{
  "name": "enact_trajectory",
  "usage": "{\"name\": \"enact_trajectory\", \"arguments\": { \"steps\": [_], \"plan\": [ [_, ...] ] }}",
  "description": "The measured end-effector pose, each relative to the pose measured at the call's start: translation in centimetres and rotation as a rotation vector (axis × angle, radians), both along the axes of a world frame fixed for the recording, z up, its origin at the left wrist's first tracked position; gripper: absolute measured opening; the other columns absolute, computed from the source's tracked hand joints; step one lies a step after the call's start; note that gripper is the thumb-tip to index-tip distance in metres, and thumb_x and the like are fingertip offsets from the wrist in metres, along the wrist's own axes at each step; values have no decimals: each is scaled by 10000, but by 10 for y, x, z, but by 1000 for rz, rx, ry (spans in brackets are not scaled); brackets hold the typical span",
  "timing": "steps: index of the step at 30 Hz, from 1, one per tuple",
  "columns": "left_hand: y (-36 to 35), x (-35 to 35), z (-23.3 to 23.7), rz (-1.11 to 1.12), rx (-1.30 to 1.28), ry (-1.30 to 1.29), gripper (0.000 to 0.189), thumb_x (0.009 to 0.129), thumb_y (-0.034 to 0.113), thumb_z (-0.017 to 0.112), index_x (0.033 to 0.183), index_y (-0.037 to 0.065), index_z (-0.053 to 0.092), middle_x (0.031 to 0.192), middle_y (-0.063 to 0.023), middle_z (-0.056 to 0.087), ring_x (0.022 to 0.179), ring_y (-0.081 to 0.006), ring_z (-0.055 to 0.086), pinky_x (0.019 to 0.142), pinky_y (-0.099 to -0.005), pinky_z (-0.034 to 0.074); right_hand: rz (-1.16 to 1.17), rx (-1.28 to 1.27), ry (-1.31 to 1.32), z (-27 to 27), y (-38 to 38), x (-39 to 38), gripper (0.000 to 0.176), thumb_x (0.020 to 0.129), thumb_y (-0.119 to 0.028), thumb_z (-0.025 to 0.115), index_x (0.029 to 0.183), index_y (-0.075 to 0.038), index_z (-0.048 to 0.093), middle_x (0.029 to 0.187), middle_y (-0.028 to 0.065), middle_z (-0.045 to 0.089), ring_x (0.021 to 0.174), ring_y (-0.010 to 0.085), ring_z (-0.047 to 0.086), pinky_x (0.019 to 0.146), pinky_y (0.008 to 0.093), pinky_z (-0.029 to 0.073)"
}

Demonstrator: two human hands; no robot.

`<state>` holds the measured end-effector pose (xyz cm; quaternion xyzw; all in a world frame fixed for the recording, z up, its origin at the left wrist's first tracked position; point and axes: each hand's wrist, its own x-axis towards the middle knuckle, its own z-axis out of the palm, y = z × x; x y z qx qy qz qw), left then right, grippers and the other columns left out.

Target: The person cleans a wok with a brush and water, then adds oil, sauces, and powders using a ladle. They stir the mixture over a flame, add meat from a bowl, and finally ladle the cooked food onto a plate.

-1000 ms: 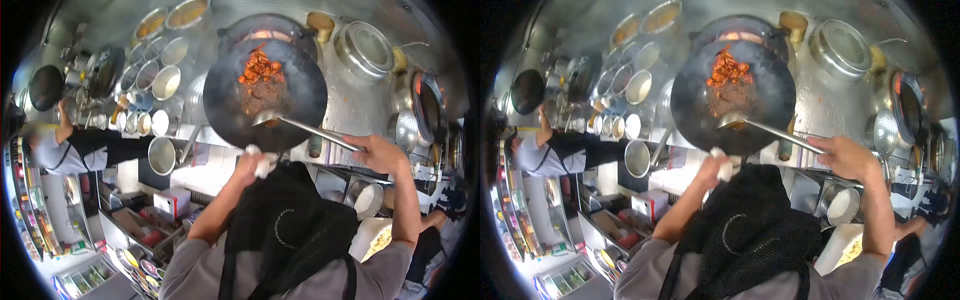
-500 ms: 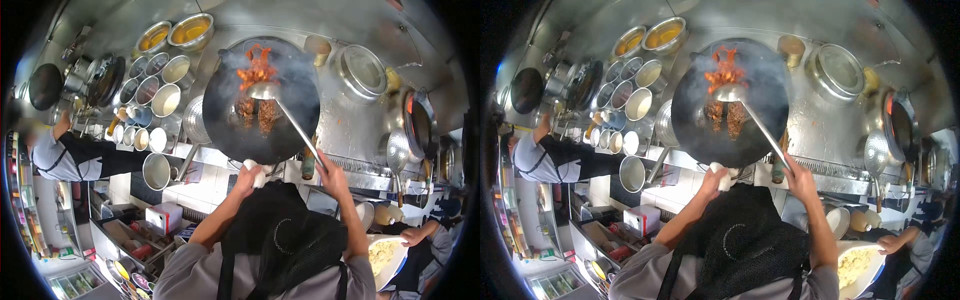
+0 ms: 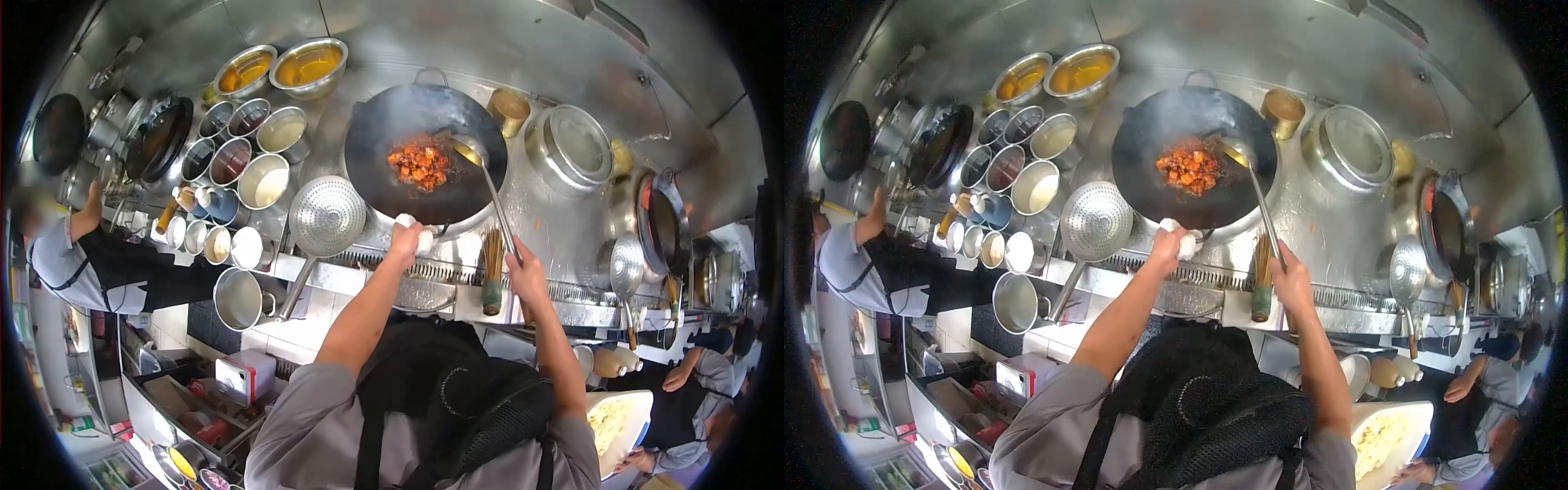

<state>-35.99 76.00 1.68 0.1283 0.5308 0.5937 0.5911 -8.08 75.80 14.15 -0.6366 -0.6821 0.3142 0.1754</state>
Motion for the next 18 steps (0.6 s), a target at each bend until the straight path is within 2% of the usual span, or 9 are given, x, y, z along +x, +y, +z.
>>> {"name": "enact_trajectory", "arguments": {
  "steps": [3,5,6,7,9,10,14,15,18],
  "plan": [
    [3,-4,-6,15,-48,40,195,819,6,560,1002,-61,555,899,-149,630,767,-260,670,645,-399,575,32,-52,75,-6,46,-49,530,897,-166,624,1393,-44,484,869,215,678,764,260,671,748,383,535],
    [3,-3,-5,15,-24,46,209,819,10,571,1016,-60,554,909,-147,631,770,-255,668,647,-397,570,30,-403,161,-1,59,-78,547,896,-165,622,1411,-69,464,1020,260,680,932,340,685,822,383,526],
    [2,-4,-4,9,-9,53,224,820,14,583,1029,-59,553,919,-146,632,773,-250,666,648,-395,565,72,-419,104,11,56,-87,549,898,-162,623,1424,-162,465,1043,274,669,984,403,656,857,406,518],
    [2,-6,-3,12,-6,51,224,820,14,583,1029,-59,553,919,-146,632,773,-250,666,648,-395,565,75,-416,101,-5,59,-81,549,898,-162,623,1424,-162,465,1043,274,669,984,403,656,857,406,518],
    [-1,-6,10,8,-65,4,225,822,31,619,1025,-51,563,916,-136,634,772,-237,662,637,-397,554,536,241,83,-48,66,-44,533,901,-175,629,1407,-267,490,897,239,675,859,402,658,807,440,523],
    [-2,-7,9,9,-65,-5,225,822,31,619,1025,-51,563,916,-136,634,772,-237,662,637,-397,554,511,217,11,-37,62,-29,517,896,-179,640,1381,-311,516,947,240,661,858,419,640,792,461,517],
    [5,-14,4,16,-90,-227,206,827,47,645,1006,-22,569,906,-124,634,746,-243,657,624,-400,552,393,111,-394,39,27,17,495,884,-132,641,1352,-262,551,1081,271,646,954,426,639,808,455,512],
    [5,-15,-3,-10,-109,-340,199,831,53,646,1002,-14,568,907,-123,634,739,-248,656,621,-402,554,393,109,-397,35,23,34,495,884,-132,641,1352,-262,551,1081,271,646,954,426,639,808,455,512],
    [-3,3,-3,15,-31,-297,197,855,45,585,1041,-10,553,946,-143,643,758,-279,665,642,-447,563,190,170,-241,15,8,72,425,928,-138,603,1345,-76,544,1164,256,627,1066,407,621,841,432,507]
  ]
}}
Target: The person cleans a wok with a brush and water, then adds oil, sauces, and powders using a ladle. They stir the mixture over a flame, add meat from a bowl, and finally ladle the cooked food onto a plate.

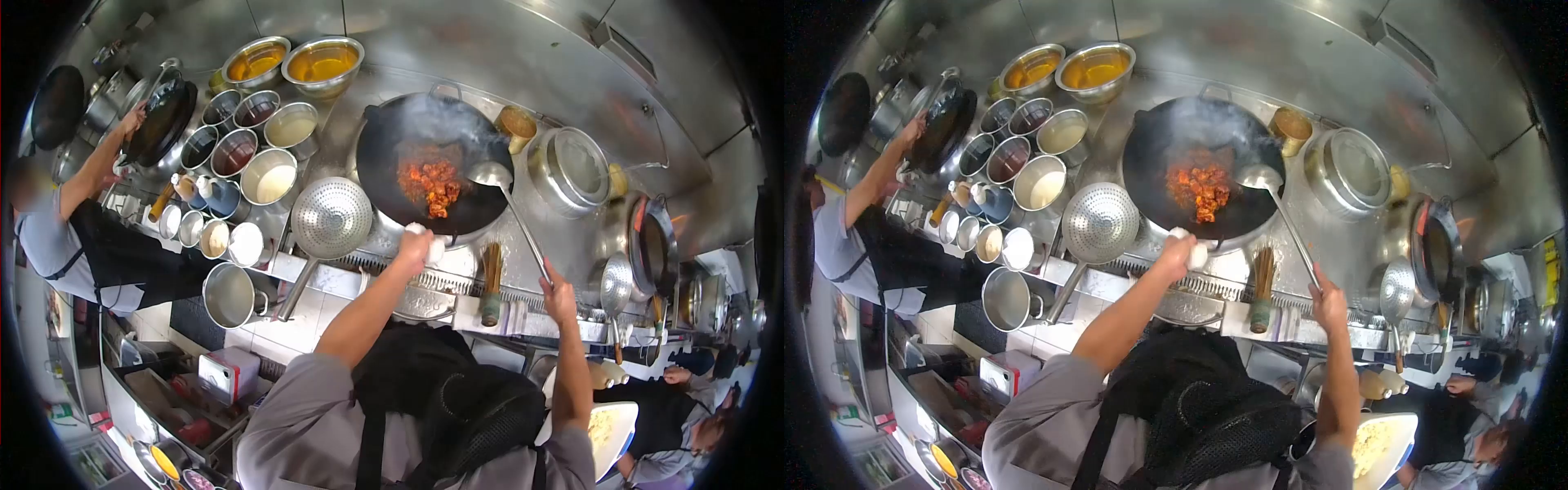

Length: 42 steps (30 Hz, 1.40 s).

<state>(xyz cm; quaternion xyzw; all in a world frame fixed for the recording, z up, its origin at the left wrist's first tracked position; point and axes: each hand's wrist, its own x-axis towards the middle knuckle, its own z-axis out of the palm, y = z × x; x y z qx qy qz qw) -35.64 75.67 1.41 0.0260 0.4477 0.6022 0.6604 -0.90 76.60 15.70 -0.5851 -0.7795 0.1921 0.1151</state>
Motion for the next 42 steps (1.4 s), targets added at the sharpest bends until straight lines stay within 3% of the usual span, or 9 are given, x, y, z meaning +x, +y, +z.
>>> {"name": "enact_trajectory", "arguments": {
  "steps": [5,9,13,17,20,24,27,35,42],
  "plan": [
    [-18,17,33,-17,-5,48,207,913,37,491,1107,-20,536,997,-188,645,860,-323,683,743,-487,576,-26,-5,98,21,-46,-8,439,932,-102,598,1361,-40,523,1058,200,698,809,234,677,716,357,520],
    [-101,17,113,-50,37,-58,250,932,71,496,1154,-32,549,1049,-172,656,875,-285,687,766,-458,578,-102,-740,197,153,-58,-7,472,933,-151,630,1391,-123,522,701,24,547,651,82,504,609,309,486],
    [-75,24,97,-45,-12,-34,226,921,130,529,1043,-50,588,893,-139,675,761,-253,685,677,-415,575,433,-349,56,112,-40,11,474,906,-149,603,1369,-89,522,1026,175,700,863,262,673,834,363,498],
    [-71,39,38,16,39,203,144,901,96,520,894,-35,579,962,-185,680,824,-259,683,709,-373,583,241,-421,50,66,-21,-47,446,917,-160,587,1359,-123,536,1108,246,648,981,370,659,869,404,483],
    [-124,40,-17,-84,106,217,327,878,73,541,1163,-87,528,1028,-202,673,907,-294,681,767,-377,586,119,-281,-3,43,-31,-57,449,917,-175,599,1362,-161,540,1131,252,636,1023,406,629,896,416,471],
    [-161,31,72,-233,2,106,378,891,87,568,1251,-8,501,1063,-206,666,958,-307,680,787,-408,595,411,-250,133,83,-49,-5,460,914,-164,604,1369,-180,536,1023,258,663,916,414,661,809,443,494],
    [-127,22,134,-146,-76,31,248,920,113,547,1141,11,499,1059,-218,665,887,-322,698,775,-419,597,109,-834,-85,173,-35,-17,467,934,-157,584,1395,-179,514,610,24,491,555,113,473,604,349,470],
    [-119,43,53,-115,15,40,249,927,107,528,1145,-11,507,1153,-236,640,996,-343,668,806,-436,589,312,-247,112,54,-10,-46,461,921,-147,579,1371,-78,512,1176,236,634,1065,388,627,915,406,480],
    [-135,31,133,-167,-101,61,247,934,118,505,1131,-28,538,1084,-224,647,945,-311,677,782,-402,594,470,-588,-100,173,-34,-17,476,905,-131,601,1370,-79,514,1160,237,642,1065,374,631,928,400,473]
  ]
}}
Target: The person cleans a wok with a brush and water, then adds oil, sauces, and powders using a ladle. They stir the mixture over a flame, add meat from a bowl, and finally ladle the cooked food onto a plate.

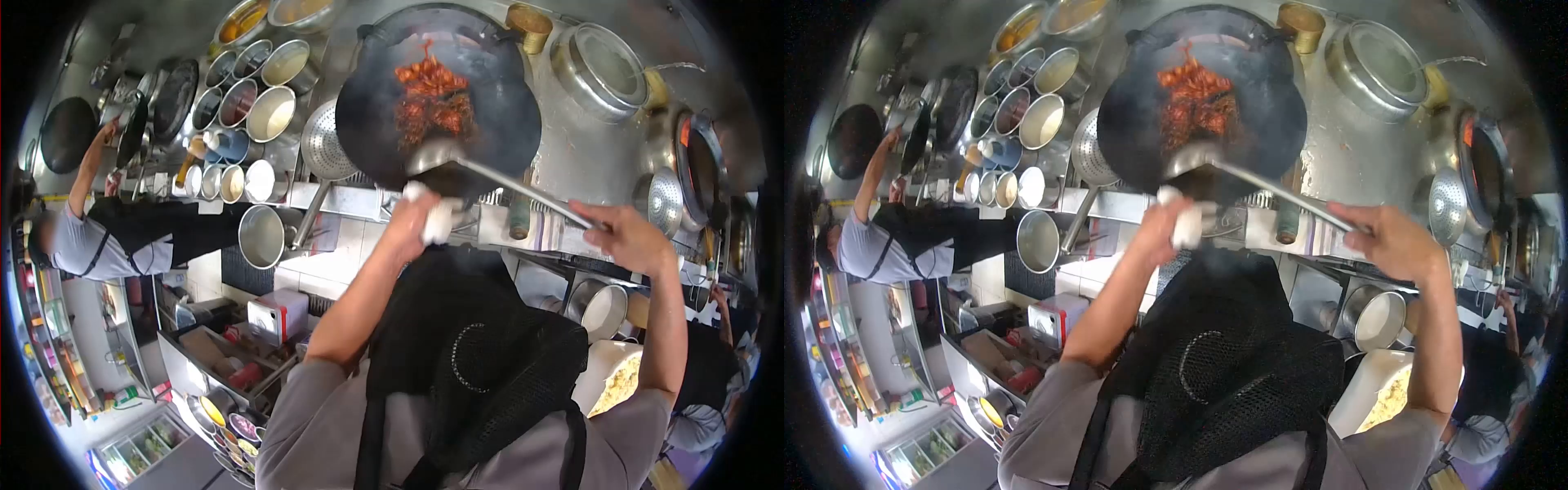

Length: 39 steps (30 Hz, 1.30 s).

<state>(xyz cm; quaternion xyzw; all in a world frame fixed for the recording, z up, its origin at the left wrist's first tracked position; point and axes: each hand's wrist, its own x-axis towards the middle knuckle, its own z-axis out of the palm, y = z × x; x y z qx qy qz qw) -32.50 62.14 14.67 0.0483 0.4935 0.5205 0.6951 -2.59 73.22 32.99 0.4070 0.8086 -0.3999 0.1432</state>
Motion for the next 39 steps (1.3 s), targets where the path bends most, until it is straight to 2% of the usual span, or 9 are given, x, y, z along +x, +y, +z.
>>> {"name": "enact_trajectory", "arguments": {
  "steps": [4,10,13,19,27,31,33,36,39],
  "plan": [
    [73,-18,-9,91,76,-86,156,930,98,507,1015,-24,553,873,-141,643,709,-264,656,632,-425,572,-103,120,-15,-50,43,-10,477,922,-149,582,1392,-140,506,981,241,676,886,387,662,824,442,503],
    [6,10,-101,109,177,71,275,901,76,560,1157,-17,524,1065,-207,654,944,-306,677,742,-422,602,-256,465,221,-163,25,-18,489,926,-157,599,1403,-166,494,883,284,649,775,427,643,733,448,511],
    [22,3,-82,100,190,119,293,892,58,574,1171,-11,514,1078,-214,654,924,-330,685,744,-435,605,-318,569,571,-163,-9,-7,502,901,-100,636,1385,-142,511,943,279,650,808,413,653,747,413,514],
    [120,-19,-117,185,219,44,156,882,18,532,1037,4,529,964,-156,650,811,-292,686,725,-425,607,-463,432,523,-120,-24,-27,490,907,-109,639,1381,-129,515,1026,257,665,915,376,681,793,375,519],
    [134,-27,-120,168,132,50,211,853,-3,574,1054,-24,515,925,-131,629,773,-253,667,640,-402,587,-599,414,156,-157,-15,-34,490,912,-105,620,1384,-62,497,856,280,640,731,349,669,690,357,506],
    [152,-26,-190,56,97,297,288,819,-25,620,1087,-14,514,982,-129,621,811,-225,643,643,-387,547,-556,440,248,-143,26,-111,477,918,-113,597,1383,-61,505,702,213,578,599,224,567,636,353,488],
    [160,-10,-221,198,141,294,606,764,135,721,1250,-104,448,1225,-220,566,1102,-285,575,950,-376,465,-458,569,369,-139,63,-170,465,923,-112,590,1381,-85,513,707,212,586,609,216,577,636,350,486],
    [152,-22,-176,68,52,445,830,727,170,753,1338,-151,292,1255,-254,541,1145,-335,556,1019,-384,411,-360,594,419,-118,131,-276,443,932,-142,594,1366,-105,517,842,306,615,768,447,622,696,411,501],
    [151,-18,-176,112,70,335,933,703,217,762,1329,-201,210,1242,-305,528,1155,-378,549,1019,-391,412,-271,651,219,-105,193,-376,457,928,-196,564,1379,-153,505,986,302,644,985,465,612,838,501,492]
  ]
}}
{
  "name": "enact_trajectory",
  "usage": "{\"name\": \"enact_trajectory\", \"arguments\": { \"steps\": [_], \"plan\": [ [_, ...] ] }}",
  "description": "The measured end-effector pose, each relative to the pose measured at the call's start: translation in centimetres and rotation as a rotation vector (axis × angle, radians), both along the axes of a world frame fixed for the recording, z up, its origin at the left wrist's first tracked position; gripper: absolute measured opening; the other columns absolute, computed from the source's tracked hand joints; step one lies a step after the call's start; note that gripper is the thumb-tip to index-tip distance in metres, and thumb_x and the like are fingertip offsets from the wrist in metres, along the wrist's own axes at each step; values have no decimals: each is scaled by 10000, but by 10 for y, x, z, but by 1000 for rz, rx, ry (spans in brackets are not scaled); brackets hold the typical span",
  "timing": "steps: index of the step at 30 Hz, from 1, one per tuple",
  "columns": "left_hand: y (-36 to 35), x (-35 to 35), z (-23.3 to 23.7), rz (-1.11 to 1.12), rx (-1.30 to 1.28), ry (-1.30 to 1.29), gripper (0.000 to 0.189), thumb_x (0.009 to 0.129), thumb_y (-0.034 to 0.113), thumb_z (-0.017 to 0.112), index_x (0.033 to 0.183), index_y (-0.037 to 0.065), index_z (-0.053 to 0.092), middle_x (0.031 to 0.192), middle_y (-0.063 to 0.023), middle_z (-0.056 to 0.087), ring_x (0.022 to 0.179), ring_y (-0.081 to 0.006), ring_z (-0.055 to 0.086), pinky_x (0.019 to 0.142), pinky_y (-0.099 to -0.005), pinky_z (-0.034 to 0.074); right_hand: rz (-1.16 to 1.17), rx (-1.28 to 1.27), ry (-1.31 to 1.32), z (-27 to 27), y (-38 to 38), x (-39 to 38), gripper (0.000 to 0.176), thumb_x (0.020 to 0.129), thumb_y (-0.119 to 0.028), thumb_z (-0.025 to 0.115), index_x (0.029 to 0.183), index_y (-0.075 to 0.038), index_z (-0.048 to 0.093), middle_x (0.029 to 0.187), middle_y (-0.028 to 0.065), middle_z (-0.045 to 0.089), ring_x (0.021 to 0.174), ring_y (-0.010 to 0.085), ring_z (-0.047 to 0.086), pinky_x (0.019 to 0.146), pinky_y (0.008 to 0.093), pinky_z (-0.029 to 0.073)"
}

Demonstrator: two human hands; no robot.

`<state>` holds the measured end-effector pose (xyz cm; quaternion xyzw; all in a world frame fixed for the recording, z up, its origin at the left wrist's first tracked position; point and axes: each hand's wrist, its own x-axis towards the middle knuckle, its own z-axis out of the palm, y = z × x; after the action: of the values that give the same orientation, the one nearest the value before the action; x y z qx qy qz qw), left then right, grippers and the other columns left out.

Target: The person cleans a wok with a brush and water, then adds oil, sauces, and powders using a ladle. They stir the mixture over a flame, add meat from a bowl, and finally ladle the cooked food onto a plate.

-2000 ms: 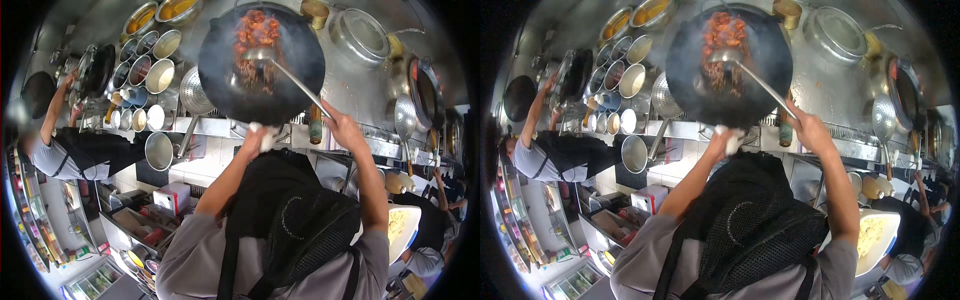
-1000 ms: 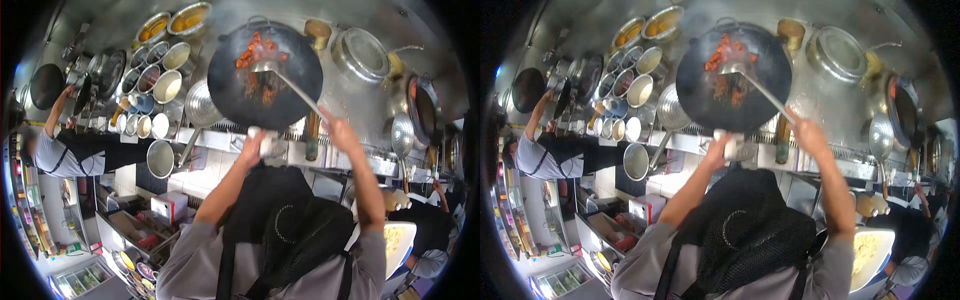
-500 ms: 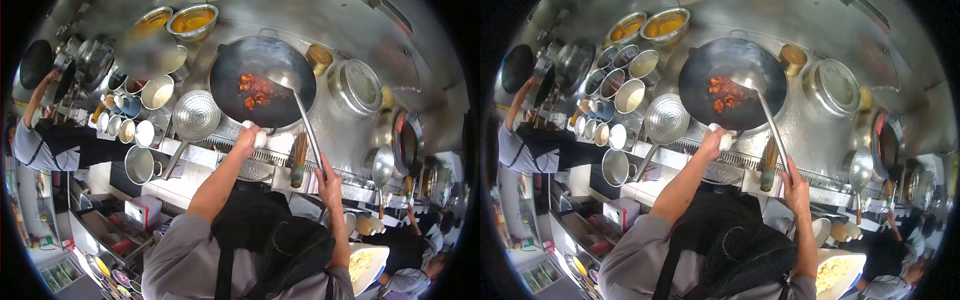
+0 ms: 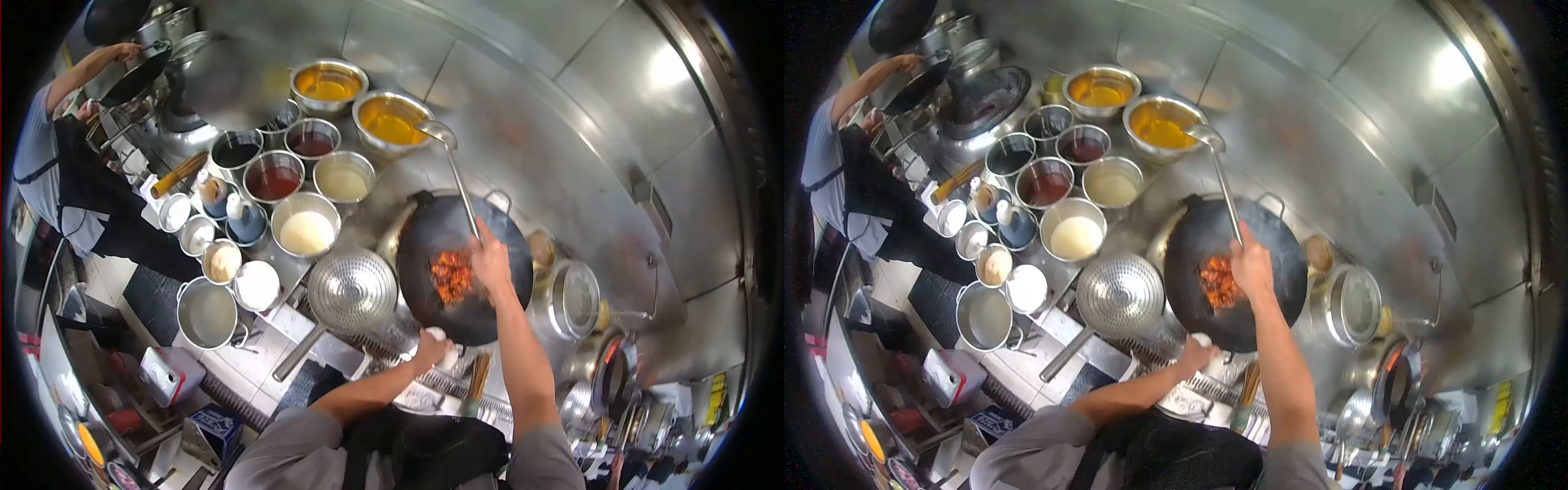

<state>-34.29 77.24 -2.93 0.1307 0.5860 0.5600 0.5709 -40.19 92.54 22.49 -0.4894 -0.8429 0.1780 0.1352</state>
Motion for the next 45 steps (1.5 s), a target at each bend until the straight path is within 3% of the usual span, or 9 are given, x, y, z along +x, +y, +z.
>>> {"name": "enact_trajectory", "arguments": {
  "steps": [8,13,17,19,22,24,30,40,45],
  "plan": [
    [-5,-19,33,-79,-82,208,914,709,269,750,1297,-246,277,1193,-301,545,991,-310,624,857,-343,507,136,57,-210,-15,82,-125,474,904,-212,575,1371,-162,516,1175,251,626,1140,413,574,983,484,462],
    [-10,-26,58,-97,-157,-19,978,732,324,780,1325,-212,218,1154,-277,552,940,-270,622,798,-348,522,85,146,-103,-27,45,-46,471,928,-200,581,1384,-110,501,1016,230,685,834,366,687,747,458,544],
    [6,-10,10,-45,-69,-116,717,714,119,756,1246,-129,343,1104,-189,573,945,-239,605,777,-359,529,-106,-820,705,-17,-44,119,525,943,-182,626,1434,-110,454,684,23,548,538,56,488,453,262,426],
    [-7,-3,-9,-6,57,-267,430,743,54,673,1100,-126,514,982,-155,618,870,-237,617,731,-375,521,28,145,108,-38,-70,197,482,913,-116,627,1378,-80,507,978,221,693,795,353,697,684,366,542],
    [-27,-8,57,200,251,-327,283,786,48,625,1030,-95,600,915,-137,639,848,-246,629,696,-404,517,-64,97,47,-36,-123,255,448,901,-88,619,1341,-68,536,1090,283,638,981,441,635,800,420,524],
    [-14,-5,-9,16,-16,-356,196,848,31,594,1037,-10,560,932,-129,641,804,-244,671,648,-389,574,-265,-244,-54,-16,-154,253,428,899,-75,613,1322,-61,548,1075,279,645,991,432,636,825,458,502],
    [-125,-7,194,20,101,-480,161,881,51,556,1038,11,554,932,-149,652,815,-257,684,709,-410,585,-149,-845,-157,98,-211,346,426,900,-127,645,1317,-81,574,947,195,692,802,226,656,798,362,509],
    [-148,22,52,-135,236,-361,138,911,121,581,1009,29,553,829,-134,657,685,-229,646,576,-329,553,14,-353,77,-8,-203,333,469,903,-211,612,1347,-83,530,1061,227,652,960,423,613,842,417,489],
    [-158,9,167,-209,7,-385,163,901,127,544,1033,30,540,848,-138,655,710,-232,654,573,-339,555,275,-553,84,58,-216,396,459,896,-139,602,1351,-112,544,1020,131,713,856,265,690,776,400,506]
  ]
}}
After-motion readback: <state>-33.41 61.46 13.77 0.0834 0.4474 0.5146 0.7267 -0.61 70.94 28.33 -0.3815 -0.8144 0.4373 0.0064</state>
